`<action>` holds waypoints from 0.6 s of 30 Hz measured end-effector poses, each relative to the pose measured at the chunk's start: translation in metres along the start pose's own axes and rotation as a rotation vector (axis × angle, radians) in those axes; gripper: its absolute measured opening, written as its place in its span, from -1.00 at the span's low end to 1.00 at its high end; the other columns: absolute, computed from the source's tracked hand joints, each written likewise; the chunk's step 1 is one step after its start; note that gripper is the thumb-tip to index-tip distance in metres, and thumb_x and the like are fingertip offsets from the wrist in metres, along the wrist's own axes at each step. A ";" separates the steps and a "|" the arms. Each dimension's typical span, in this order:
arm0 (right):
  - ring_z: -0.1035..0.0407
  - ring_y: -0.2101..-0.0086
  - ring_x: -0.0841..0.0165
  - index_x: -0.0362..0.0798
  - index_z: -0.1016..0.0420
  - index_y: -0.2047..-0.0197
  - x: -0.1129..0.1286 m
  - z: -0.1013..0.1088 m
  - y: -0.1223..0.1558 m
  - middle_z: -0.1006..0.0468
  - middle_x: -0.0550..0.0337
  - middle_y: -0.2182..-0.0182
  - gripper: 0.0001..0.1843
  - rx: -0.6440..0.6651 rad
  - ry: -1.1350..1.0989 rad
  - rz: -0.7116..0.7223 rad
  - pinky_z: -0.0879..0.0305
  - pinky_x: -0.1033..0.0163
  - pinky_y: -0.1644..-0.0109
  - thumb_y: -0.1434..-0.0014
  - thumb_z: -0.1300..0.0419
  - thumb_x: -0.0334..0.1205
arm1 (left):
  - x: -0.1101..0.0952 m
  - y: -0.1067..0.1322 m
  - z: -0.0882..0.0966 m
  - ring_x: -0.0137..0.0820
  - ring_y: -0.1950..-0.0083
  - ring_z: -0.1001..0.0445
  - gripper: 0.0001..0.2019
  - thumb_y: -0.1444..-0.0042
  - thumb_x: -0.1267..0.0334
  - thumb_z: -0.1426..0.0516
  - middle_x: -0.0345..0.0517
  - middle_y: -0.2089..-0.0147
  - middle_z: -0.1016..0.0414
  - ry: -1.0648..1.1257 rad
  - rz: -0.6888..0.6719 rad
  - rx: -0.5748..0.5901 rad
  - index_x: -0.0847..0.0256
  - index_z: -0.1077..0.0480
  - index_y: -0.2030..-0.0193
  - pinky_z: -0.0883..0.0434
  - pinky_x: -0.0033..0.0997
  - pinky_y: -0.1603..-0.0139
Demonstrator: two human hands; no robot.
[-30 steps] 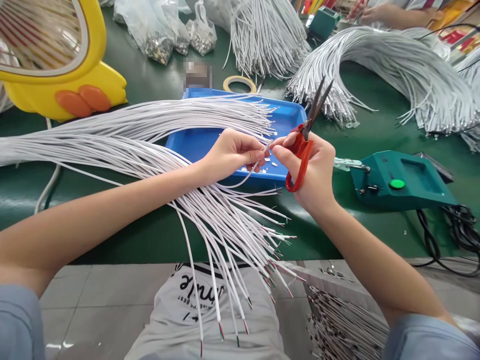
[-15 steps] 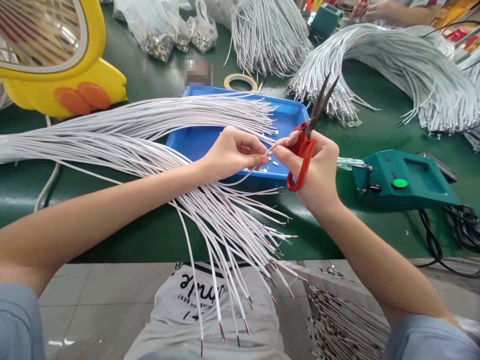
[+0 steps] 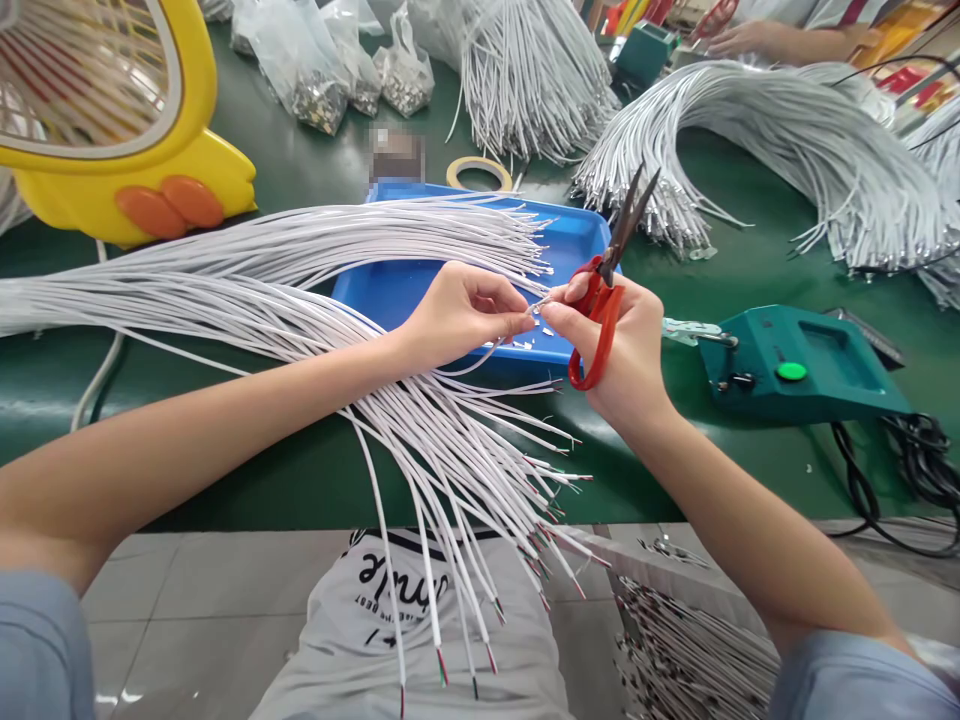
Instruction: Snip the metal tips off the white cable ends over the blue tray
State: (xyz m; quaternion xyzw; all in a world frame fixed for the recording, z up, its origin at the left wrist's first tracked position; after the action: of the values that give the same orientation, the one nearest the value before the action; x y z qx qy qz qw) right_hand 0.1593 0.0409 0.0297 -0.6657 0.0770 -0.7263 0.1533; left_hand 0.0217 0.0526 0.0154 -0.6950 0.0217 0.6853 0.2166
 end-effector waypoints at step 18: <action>-0.17 0.52 0.47 -0.07 -0.34 0.50 -0.008 0.013 -0.020 -0.35 0.29 0.56 -0.80 -0.039 0.515 0.035 -0.17 0.29 0.41 0.05 -0.29 -0.20 | 0.005 -0.003 0.006 -0.55 0.51 -0.42 -0.84 -0.07 0.27 -0.22 -0.17 0.51 -0.44 0.226 0.056 0.007 0.37 -0.49 0.36 -0.37 -0.60 0.49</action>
State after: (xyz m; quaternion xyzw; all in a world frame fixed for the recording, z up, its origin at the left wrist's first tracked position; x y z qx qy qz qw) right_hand 0.1700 0.0634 0.0297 -0.4603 0.1388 -0.8674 0.1282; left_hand 0.0179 0.0587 0.0117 -0.7660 0.0680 0.6084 0.1960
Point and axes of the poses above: each hand's wrist, its own y-axis away from the middle knuckle, its own z-axis out of the back of the hand, x = y × z, the point moved 6 cm from there along -y, towards the middle knuckle
